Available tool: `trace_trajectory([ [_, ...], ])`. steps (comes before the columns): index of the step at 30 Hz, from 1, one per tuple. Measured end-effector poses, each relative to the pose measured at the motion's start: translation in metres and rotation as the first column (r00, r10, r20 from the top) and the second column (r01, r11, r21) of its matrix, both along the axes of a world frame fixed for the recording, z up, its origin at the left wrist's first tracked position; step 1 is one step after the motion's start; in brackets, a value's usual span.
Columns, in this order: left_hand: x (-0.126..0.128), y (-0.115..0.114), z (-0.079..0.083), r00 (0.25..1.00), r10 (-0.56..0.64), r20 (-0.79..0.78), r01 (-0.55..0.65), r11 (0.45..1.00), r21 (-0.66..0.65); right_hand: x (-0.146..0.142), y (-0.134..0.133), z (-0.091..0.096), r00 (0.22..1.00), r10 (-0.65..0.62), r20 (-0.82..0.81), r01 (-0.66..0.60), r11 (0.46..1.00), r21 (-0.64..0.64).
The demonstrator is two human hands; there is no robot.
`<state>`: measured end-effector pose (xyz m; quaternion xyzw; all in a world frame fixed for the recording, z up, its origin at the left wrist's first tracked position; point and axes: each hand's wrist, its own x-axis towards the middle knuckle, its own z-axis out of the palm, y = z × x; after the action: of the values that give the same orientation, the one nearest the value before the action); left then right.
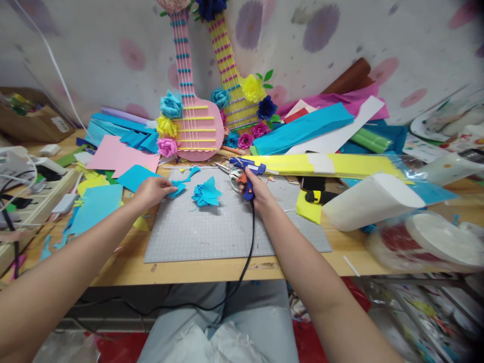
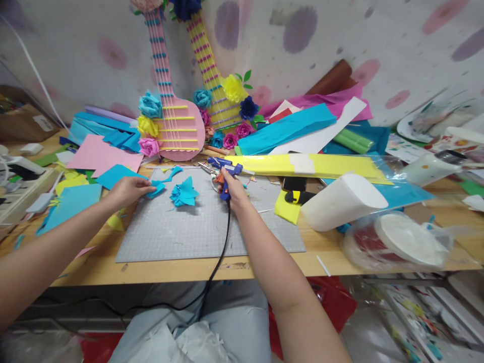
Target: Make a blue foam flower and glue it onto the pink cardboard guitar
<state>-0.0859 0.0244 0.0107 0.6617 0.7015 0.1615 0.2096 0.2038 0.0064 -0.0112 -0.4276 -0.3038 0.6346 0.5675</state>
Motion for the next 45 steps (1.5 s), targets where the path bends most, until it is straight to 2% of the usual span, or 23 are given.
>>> trace_trajectory([
  [4,-0.007,0.006,-0.008,0.997,-0.040,0.068,0.044,0.997,-0.056,0.000,0.000,0.000,1.000,0.000,-0.002,0.000,1.000,-0.003],
  [10,-0.010,0.010,-0.011,0.998,-0.051,0.033,0.052,0.998,-0.031,0.001,0.001,-0.002,1.000,0.007,-0.007,-0.007,1.000,0.001],
  [12,-0.008,0.007,-0.007,0.996,-0.018,0.086,0.020,0.999,-0.026,0.000,0.001,-0.001,1.000,0.003,-0.006,-0.003,1.000,-0.002],
  [15,-0.002,0.000,0.001,0.963,0.081,0.258,-0.066,0.996,-0.066,0.000,0.001,0.000,1.000,0.003,-0.003,-0.003,1.000,-0.009],
  [19,0.006,-0.009,0.011,0.852,0.159,0.499,-0.092,0.984,-0.156,0.000,0.000,0.000,1.000,0.011,-0.003,-0.011,1.000,0.007],
  [23,0.022,-0.017,0.021,0.606,0.236,0.760,-0.032,0.961,-0.273,-0.001,-0.002,-0.002,1.000,-0.021,0.000,0.021,0.997,0.077],
  [26,0.042,-0.022,0.031,0.475,0.294,0.830,-0.016,0.945,-0.326,-0.004,-0.005,-0.002,0.999,-0.028,0.028,0.024,0.989,0.145],
  [29,0.067,-0.023,0.039,0.418,0.284,0.863,0.008,0.948,-0.317,-0.006,-0.008,0.003,0.998,-0.041,0.055,0.030,0.983,0.179],
  [31,0.084,-0.022,0.044,0.431,0.227,0.873,0.041,0.962,-0.271,-0.007,-0.009,0.006,0.996,-0.053,0.072,0.038,0.980,0.194],
  [34,0.108,-0.020,0.047,0.503,0.147,0.852,0.045,0.980,-0.195,-0.008,-0.009,0.009,0.992,-0.079,0.095,0.059,0.977,0.204],
  [37,0.126,-0.022,0.049,0.566,0.115,0.816,0.073,0.980,-0.188,-0.007,-0.008,0.010,0.990,-0.087,0.109,0.063,0.976,0.209],
  [41,0.136,-0.025,0.047,0.609,0.073,0.790,0.151,0.967,-0.207,-0.006,-0.008,0.009,0.991,-0.071,0.117,0.043,0.974,0.224],
  [45,0.135,-0.027,0.043,0.648,0.028,0.761,0.213,0.953,-0.216,-0.007,-0.007,0.004,0.984,-0.117,0.136,0.081,0.966,0.247],
])
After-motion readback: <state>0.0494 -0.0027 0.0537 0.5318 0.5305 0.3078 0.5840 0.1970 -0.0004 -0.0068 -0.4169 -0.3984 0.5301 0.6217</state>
